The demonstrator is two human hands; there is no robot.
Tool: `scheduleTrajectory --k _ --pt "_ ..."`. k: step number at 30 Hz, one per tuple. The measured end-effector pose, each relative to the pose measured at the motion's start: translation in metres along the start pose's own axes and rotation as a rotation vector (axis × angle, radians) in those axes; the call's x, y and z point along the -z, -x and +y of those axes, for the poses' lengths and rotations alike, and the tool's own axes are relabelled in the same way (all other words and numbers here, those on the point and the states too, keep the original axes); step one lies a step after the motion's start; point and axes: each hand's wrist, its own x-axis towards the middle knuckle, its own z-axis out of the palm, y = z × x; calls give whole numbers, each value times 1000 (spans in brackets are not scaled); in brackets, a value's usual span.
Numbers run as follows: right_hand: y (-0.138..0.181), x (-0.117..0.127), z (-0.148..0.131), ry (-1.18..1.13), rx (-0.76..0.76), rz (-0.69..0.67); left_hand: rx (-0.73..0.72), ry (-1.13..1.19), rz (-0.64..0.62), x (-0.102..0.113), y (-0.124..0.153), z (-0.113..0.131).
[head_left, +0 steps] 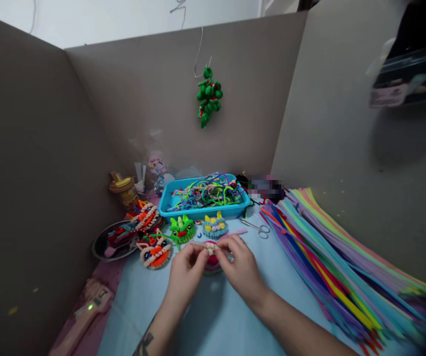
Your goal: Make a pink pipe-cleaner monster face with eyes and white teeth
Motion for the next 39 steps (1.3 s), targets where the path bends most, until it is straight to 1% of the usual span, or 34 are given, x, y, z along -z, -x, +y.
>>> scheduleTrajectory --k 5,10,16,21,24,28,33,39 --pt "3 -2 -1 32 59 6 30 33 22 0 1 1" --pt "4 -2 -4 21 92 -6 -5 12 59 1 2 1" --pt "4 1 -7 -11 86 -87 -103 -92 65 0 2 6" --pt "3 2 -7 -28 103 -121 -183 -139 86 1 3 3" --pt "2 3 -8 -56 85 -123 -169 -136 61 1 2 1" --pt "-1 5 -8 -100 15 -70 -135 -146 4 2 1 0" --pt "-3 6 -6 -91 -11 -22 -127 -205 18 3 0 0" --pt "-4 6 -3 -40 -11 8 -59 -125 -13 5 0 2"
